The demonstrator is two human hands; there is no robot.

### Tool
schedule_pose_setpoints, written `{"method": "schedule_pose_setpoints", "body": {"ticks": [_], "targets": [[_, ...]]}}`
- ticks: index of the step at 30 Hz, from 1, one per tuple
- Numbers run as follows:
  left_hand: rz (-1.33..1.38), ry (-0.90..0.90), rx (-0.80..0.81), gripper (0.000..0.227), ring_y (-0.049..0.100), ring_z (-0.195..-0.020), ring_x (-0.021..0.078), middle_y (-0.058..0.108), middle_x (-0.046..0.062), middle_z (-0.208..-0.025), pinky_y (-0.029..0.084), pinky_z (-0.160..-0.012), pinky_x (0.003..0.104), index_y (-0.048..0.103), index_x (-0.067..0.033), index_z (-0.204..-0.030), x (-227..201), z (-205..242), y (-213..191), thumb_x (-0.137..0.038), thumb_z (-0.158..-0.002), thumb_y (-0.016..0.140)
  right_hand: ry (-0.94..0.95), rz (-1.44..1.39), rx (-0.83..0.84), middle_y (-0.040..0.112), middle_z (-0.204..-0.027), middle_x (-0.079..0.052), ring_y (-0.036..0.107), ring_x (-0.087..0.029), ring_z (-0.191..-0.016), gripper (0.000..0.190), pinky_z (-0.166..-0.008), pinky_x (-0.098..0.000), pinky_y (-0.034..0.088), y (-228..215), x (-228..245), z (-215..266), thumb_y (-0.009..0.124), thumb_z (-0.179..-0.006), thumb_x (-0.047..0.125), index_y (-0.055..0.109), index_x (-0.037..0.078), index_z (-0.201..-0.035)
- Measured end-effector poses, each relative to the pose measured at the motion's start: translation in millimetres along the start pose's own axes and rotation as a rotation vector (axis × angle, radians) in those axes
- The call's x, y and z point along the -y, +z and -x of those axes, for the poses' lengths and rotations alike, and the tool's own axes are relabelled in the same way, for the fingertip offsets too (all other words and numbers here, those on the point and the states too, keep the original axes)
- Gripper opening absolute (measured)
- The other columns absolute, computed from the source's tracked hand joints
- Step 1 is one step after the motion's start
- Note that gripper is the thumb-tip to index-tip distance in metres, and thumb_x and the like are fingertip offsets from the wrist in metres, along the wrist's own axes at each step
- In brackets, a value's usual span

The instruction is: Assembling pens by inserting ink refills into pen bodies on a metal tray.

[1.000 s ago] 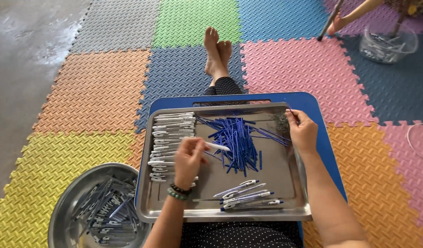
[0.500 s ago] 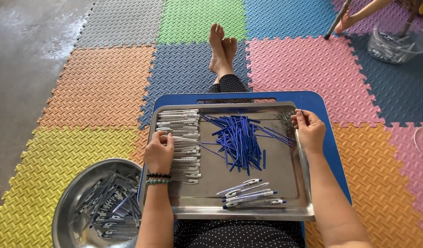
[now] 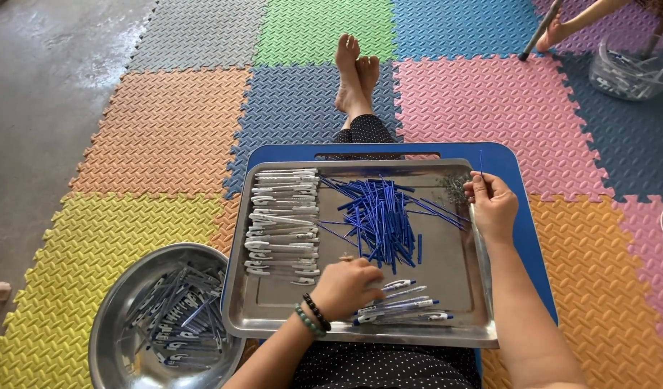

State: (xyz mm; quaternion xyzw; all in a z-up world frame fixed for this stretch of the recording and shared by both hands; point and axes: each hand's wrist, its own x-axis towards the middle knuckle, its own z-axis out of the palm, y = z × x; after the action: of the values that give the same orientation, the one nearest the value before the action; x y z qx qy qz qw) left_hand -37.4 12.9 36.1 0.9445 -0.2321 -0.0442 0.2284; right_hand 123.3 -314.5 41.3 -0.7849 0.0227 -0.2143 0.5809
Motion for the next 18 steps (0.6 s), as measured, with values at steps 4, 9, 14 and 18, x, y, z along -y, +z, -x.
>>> {"method": "schedule_pose_setpoints", "body": {"ticks": [4, 9, 14, 18], "targets": [[0.021, 0.005, 0.051, 0.024, 0.075, -0.093, 0.0228, 0.080, 0.002, -0.108, 0.060, -0.082, 0.040, 0.083, -0.0171, -0.116, -29, -4, -18, -0.034, -0.101, 0.079, 0.093, 0.033, 0.019, 0.081, -0.099, -0.006, 0.072, -0.011, -0.082, 0.017, -0.074, -0.0231, 0.060, -2, 17, 1, 0.069, -0.120, 0.011, 0.079, 0.000, -0.128], [0.034, -0.036, 0.190, 0.020, 0.073, -0.080, 0.0260, 0.073, 0.009, -0.107, 0.062, -0.073, 0.041, 0.084, -0.0161, -0.122, -34, -8, -11, -0.023, -0.105, 0.076, 0.109, 0.038, 0.013, 0.081, -0.098, -0.006, 0.073, -0.010, -0.081, 0.018, -0.073, -0.0229, 0.060, -4, 23, 2, 0.069, -0.119, 0.013, 0.079, 0.000, -0.126], [0.131, -0.076, 0.142, 0.017, 0.073, -0.085, 0.0203, 0.078, 0.004, -0.107, 0.063, -0.080, 0.036, 0.079, -0.0153, -0.117, -31, -19, -25, -0.025, -0.111, 0.066, -0.008, 0.075, -0.061, 0.069, -0.100, -0.003, 0.056, -0.011, -0.076, 0.020, -0.069, -0.0269, 0.049, -3, 15, 4, 0.067, -0.122, 0.017, 0.080, 0.003, -0.117], [0.482, -0.101, -0.082, 0.029, 0.082, -0.105, 0.0392, 0.078, 0.013, -0.121, 0.068, -0.081, 0.045, 0.078, -0.0134, -0.134, -7, -39, -37, -0.014, -0.106, 0.072, -0.001, -0.008, -0.120, 0.062, -0.082, -0.001, 0.053, -0.009, -0.078, 0.037, -0.067, -0.0276, 0.048, 11, 28, 17, 0.063, -0.129, 0.033, 0.080, 0.017, -0.101]]}}
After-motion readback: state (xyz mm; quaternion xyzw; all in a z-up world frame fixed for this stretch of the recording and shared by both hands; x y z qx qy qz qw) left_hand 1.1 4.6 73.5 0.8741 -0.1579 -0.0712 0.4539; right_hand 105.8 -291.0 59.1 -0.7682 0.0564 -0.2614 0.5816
